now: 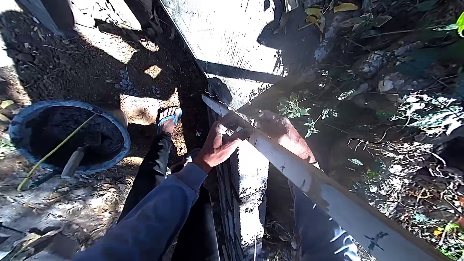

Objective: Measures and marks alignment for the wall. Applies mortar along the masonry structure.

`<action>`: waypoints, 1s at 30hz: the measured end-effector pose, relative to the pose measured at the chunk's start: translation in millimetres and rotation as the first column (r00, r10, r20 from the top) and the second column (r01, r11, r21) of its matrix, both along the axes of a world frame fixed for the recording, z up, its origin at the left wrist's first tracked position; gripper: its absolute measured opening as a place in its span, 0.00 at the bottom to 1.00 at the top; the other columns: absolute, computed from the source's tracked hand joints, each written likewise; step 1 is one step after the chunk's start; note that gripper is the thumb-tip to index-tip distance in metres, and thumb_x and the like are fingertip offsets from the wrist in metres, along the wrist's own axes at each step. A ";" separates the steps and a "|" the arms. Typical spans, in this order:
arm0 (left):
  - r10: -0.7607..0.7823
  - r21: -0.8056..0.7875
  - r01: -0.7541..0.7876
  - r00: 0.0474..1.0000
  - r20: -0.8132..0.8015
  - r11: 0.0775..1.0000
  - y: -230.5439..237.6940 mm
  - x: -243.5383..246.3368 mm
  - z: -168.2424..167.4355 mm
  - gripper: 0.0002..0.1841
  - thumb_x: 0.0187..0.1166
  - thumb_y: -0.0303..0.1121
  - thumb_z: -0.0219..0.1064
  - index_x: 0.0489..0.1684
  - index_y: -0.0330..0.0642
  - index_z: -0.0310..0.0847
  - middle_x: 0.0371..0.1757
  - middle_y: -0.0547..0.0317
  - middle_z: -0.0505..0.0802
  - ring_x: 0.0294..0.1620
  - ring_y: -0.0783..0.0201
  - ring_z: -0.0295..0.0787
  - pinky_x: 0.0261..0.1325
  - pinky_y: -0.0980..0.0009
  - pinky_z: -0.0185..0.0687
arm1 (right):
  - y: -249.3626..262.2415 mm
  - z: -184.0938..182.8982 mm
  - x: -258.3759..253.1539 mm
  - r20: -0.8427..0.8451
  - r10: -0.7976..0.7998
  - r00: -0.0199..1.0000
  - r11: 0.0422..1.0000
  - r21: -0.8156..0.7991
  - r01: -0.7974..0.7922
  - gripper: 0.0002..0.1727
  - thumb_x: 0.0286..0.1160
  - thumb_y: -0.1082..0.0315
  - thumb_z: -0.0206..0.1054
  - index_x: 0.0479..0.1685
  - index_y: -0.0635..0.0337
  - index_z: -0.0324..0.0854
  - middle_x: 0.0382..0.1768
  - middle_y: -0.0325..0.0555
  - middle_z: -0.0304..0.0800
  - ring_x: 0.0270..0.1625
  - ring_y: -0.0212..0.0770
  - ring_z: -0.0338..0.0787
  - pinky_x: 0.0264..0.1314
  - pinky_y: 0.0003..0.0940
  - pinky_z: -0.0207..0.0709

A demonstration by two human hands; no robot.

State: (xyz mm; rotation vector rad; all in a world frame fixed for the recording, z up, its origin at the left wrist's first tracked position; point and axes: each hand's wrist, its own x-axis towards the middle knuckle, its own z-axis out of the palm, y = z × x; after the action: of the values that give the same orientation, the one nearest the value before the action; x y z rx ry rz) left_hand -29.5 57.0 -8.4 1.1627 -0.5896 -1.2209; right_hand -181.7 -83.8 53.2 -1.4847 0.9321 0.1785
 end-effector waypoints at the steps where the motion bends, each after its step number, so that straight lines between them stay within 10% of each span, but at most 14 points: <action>1: 0.001 -0.009 -0.001 1.000 0.005 1.000 0.3 -0.4 -0.6 0.02 0.76 0.27 0.71 0.38 0.39 0.88 0.47 0.58 0.91 0.50 0.67 0.88 0.56 0.71 0.87 | -2.6 1.5 1.4 -0.013 0.017 1.000 1.000 0.026 -0.017 0.07 0.87 0.66 0.60 0.46 0.57 0.83 0.28 0.37 0.85 0.27 0.27 0.83 0.29 0.21 0.78; 14: 0.090 -0.038 -0.090 0.996 -0.003 0.995 2.8 -12.6 -7.6 0.04 0.74 0.27 0.73 0.40 0.37 0.88 0.49 0.54 0.92 0.51 0.64 0.89 0.56 0.68 0.88 | -25.9 12.8 18.3 -0.198 0.237 0.951 0.970 0.111 -0.219 0.08 0.87 0.62 0.61 0.46 0.56 0.81 0.29 0.35 0.85 0.30 0.26 0.84 0.33 0.23 0.79; 23: 0.156 0.090 -0.142 0.972 -0.178 0.986 3.0 -14.8 3.9 0.06 0.75 0.24 0.70 0.46 0.38 0.85 0.48 0.57 0.94 0.56 0.65 0.90 0.65 0.66 0.85 | 3.0 -1.5 -11.3 0.044 -0.156 0.987 0.986 -0.051 0.158 0.08 0.85 0.72 0.58 0.49 0.59 0.83 0.36 0.28 0.91 0.40 0.20 0.89 0.46 0.19 0.85; 27: 0.170 0.048 -0.165 0.977 -0.128 0.985 -0.9 -16.5 -1.6 0.06 0.75 0.26 0.70 0.45 0.38 0.85 0.46 0.57 0.93 0.54 0.65 0.89 0.64 0.66 0.85 | 25.7 -27.1 -49.7 0.314 -0.343 0.885 0.939 0.132 0.317 0.12 0.84 0.76 0.56 0.54 0.63 0.83 0.50 0.35 0.94 0.54 0.26 0.91 0.58 0.24 0.86; 30: 0.157 0.012 -0.157 0.986 -0.054 0.988 -1.9 -17.2 -3.7 0.05 0.75 0.27 0.71 0.44 0.39 0.86 0.44 0.58 0.92 0.51 0.66 0.89 0.61 0.67 0.86 | 79.1 15.1 -66.8 0.046 -0.478 0.877 0.879 0.027 0.477 0.17 0.84 0.67 0.60 0.67 0.59 0.81 0.59 0.39 0.89 0.61 0.29 0.86 0.63 0.28 0.82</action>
State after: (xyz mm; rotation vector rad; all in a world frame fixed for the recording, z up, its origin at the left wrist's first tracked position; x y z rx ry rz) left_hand -46.7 55.2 -12.2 1.1560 -0.4437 -1.1174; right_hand -248.6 -4.7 68.3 -1.1955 1.2232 -0.2147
